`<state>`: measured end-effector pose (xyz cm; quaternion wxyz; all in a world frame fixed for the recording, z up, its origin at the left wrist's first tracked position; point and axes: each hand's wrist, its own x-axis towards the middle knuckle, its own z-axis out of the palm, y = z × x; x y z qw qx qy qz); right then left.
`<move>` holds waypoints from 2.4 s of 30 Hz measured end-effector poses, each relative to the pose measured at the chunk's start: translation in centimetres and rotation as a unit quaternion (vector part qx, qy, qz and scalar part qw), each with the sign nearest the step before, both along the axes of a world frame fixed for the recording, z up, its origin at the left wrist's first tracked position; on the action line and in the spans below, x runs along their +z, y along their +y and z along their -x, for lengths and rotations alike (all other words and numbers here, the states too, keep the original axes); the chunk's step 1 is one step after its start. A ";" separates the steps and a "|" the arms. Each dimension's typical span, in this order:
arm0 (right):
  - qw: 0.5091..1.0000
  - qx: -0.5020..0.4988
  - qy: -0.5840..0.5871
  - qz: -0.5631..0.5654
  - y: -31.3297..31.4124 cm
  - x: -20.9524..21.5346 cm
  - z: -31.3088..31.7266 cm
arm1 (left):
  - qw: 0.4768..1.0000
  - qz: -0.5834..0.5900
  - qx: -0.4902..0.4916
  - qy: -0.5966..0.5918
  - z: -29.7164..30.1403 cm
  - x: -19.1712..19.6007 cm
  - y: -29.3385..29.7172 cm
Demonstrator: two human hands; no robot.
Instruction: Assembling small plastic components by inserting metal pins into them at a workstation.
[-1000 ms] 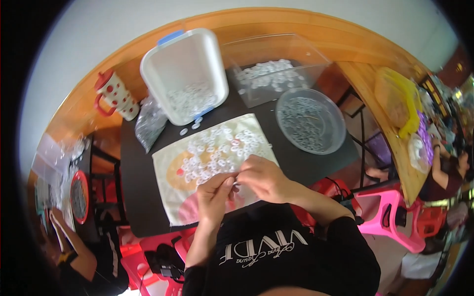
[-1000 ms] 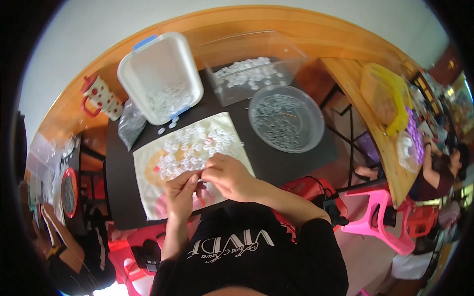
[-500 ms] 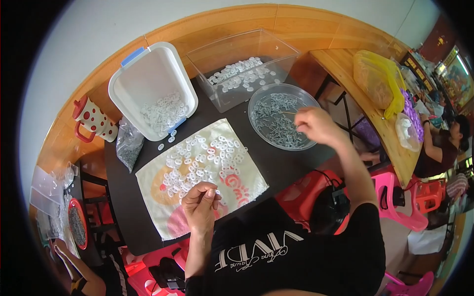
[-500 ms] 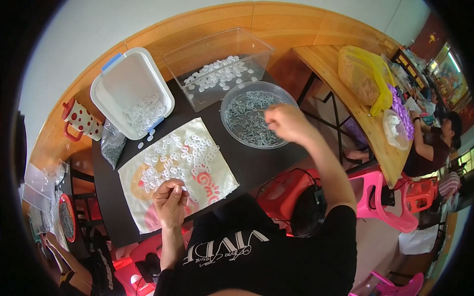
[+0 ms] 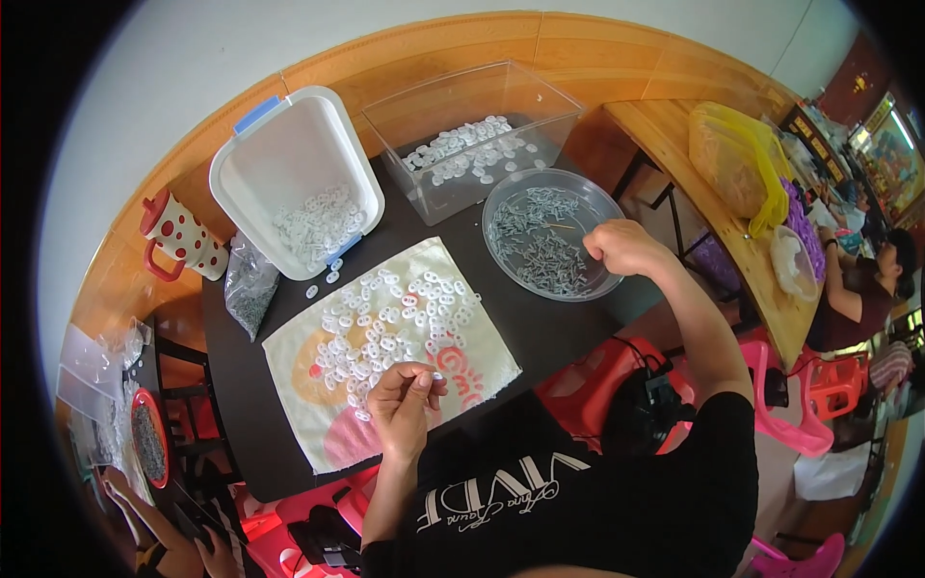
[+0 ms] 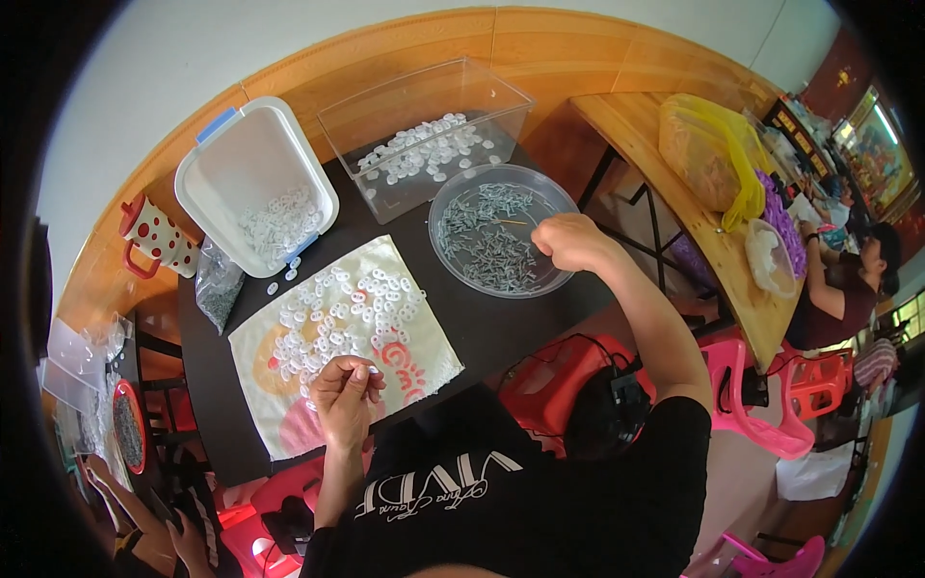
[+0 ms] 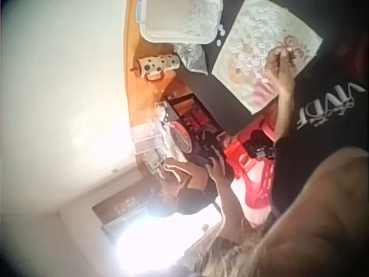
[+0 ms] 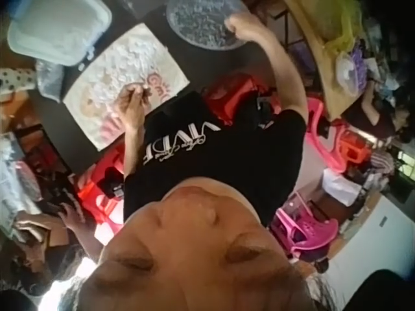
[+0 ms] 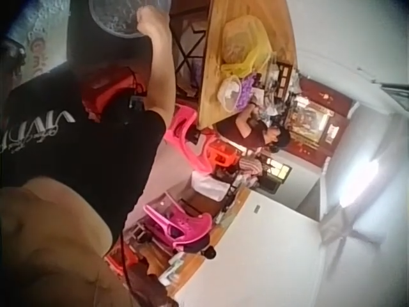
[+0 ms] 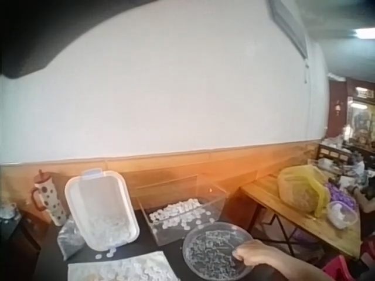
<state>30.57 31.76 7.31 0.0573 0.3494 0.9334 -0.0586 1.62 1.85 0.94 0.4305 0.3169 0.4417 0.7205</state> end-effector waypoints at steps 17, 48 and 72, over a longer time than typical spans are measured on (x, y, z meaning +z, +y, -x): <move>0.995 0.019 -0.015 -0.099 -3.1 0.5 2.2 | 0.998 0.047 0.031 0.041 -0.2 0.2 -0.4; 0.828 0.154 0.442 0.308 -16.9 -1.0 15.7 | 0.995 -0.009 0.013 0.096 0.3 -0.1 -0.7; 0.860 0.156 0.403 0.273 -17.0 -1.0 15.9 | 0.993 -0.017 0.023 0.115 0.1 0.1 -1.2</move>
